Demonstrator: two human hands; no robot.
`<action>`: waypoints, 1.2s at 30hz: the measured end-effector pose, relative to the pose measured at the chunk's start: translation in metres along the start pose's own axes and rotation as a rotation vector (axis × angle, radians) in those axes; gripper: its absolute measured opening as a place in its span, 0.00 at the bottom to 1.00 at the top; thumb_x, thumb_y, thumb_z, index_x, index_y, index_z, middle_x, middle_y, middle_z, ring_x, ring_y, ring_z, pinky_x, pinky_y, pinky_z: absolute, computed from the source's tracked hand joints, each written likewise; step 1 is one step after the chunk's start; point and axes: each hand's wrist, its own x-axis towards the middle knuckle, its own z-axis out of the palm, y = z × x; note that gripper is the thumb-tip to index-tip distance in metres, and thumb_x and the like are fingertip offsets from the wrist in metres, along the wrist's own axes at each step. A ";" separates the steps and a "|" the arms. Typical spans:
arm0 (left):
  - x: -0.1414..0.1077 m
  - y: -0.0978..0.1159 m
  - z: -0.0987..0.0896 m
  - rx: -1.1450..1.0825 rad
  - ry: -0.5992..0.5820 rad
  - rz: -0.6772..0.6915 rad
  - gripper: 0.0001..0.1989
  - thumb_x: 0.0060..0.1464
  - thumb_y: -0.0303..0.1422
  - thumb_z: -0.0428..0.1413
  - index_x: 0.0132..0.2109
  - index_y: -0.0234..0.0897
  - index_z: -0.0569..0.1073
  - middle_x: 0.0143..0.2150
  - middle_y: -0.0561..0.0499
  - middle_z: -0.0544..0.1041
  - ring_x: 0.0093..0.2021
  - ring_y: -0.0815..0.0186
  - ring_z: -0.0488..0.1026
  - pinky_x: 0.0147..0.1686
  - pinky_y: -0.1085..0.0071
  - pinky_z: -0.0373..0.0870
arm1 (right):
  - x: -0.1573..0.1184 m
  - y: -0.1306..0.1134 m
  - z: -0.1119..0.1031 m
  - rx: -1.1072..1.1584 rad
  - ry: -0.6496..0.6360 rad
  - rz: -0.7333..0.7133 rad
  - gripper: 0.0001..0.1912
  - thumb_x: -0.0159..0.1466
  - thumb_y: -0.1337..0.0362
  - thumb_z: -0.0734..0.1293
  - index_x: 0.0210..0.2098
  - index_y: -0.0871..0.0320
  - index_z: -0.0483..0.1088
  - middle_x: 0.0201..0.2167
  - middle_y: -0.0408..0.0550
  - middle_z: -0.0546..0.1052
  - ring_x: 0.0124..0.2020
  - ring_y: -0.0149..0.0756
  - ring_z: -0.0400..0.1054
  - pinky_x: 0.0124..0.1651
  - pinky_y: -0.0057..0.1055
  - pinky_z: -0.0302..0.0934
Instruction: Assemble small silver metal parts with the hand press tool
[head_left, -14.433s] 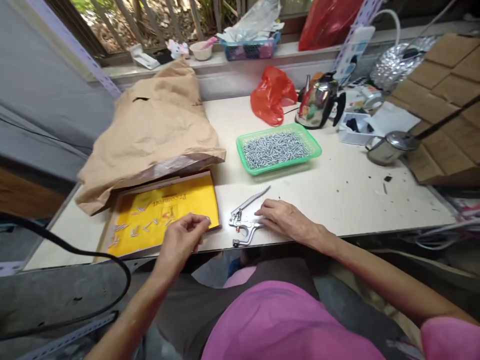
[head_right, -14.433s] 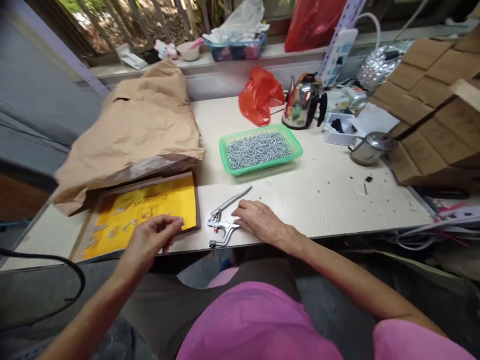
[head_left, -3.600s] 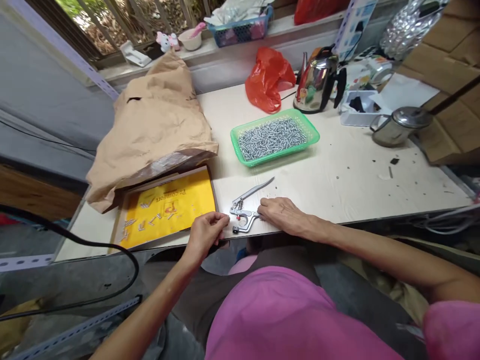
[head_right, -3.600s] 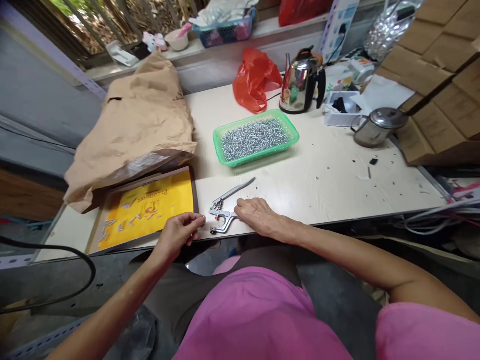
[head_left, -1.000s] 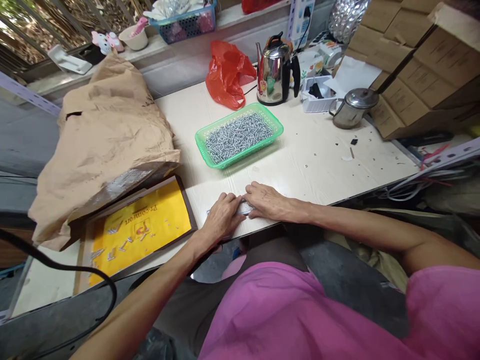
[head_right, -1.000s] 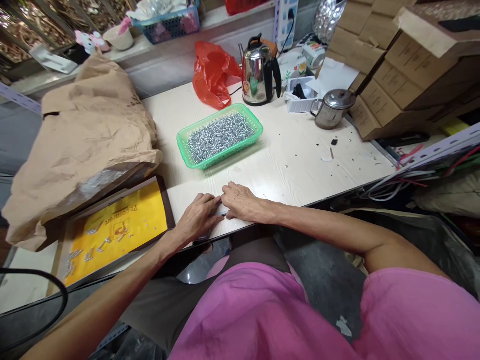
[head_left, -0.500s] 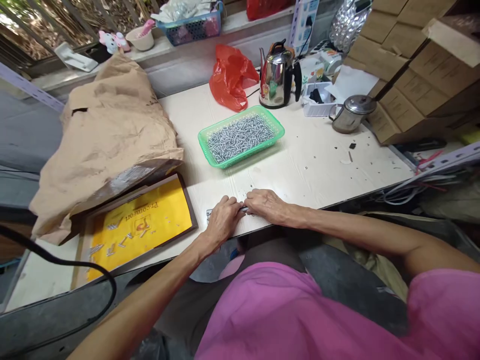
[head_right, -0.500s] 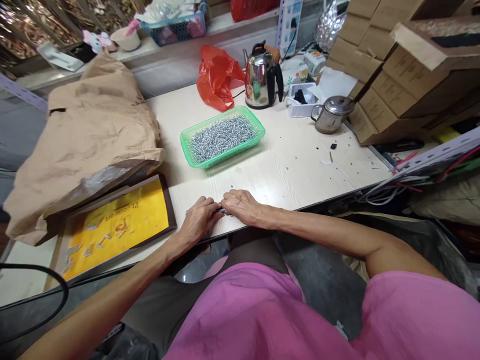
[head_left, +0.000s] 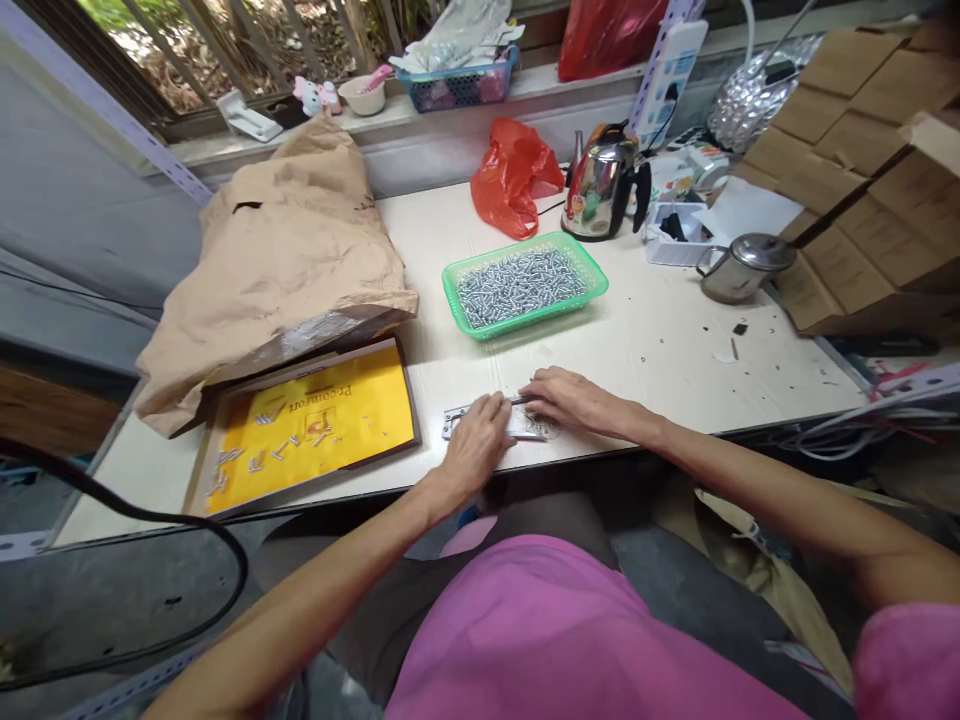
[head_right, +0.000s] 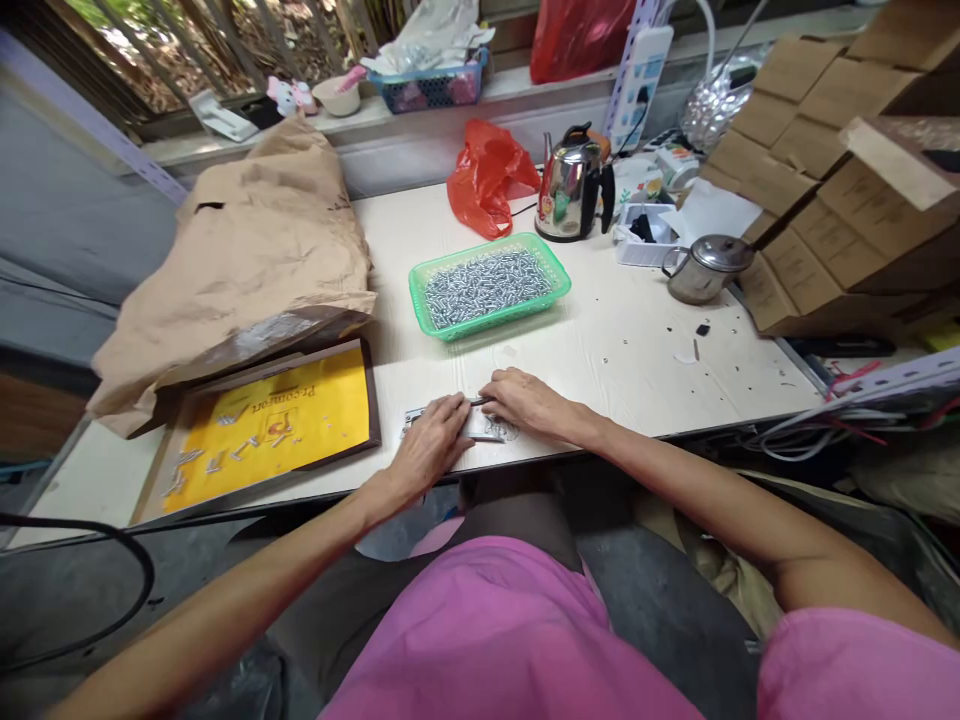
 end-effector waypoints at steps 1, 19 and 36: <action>-0.005 0.004 0.005 -0.014 0.035 0.011 0.20 0.60 0.28 0.52 0.59 0.34 0.65 0.63 0.38 0.65 0.65 0.53 0.59 0.59 0.54 0.63 | 0.002 0.002 0.002 -0.025 0.028 0.028 0.13 0.69 0.64 0.59 0.46 0.62 0.72 0.39 0.54 0.73 0.41 0.38 0.65 0.45 0.31 0.56; -0.034 0.041 0.032 -0.360 0.067 -0.046 0.26 0.59 0.41 0.54 0.62 0.36 0.64 0.60 0.38 0.70 0.63 0.49 0.64 0.61 0.50 0.60 | 0.065 -0.071 0.020 -0.288 -0.121 -0.472 0.06 0.64 0.65 0.65 0.33 0.56 0.75 0.41 0.51 0.72 0.45 0.42 0.58 0.40 0.36 0.50; -0.076 -0.038 -0.030 -0.007 0.384 -0.369 0.14 0.62 0.28 0.47 0.48 0.39 0.75 0.47 0.42 0.75 0.48 0.59 0.71 0.46 0.63 0.71 | 0.070 -0.048 -0.048 0.123 0.872 -0.204 0.09 0.68 0.63 0.61 0.46 0.54 0.70 0.39 0.48 0.77 0.39 0.38 0.71 0.45 0.37 0.65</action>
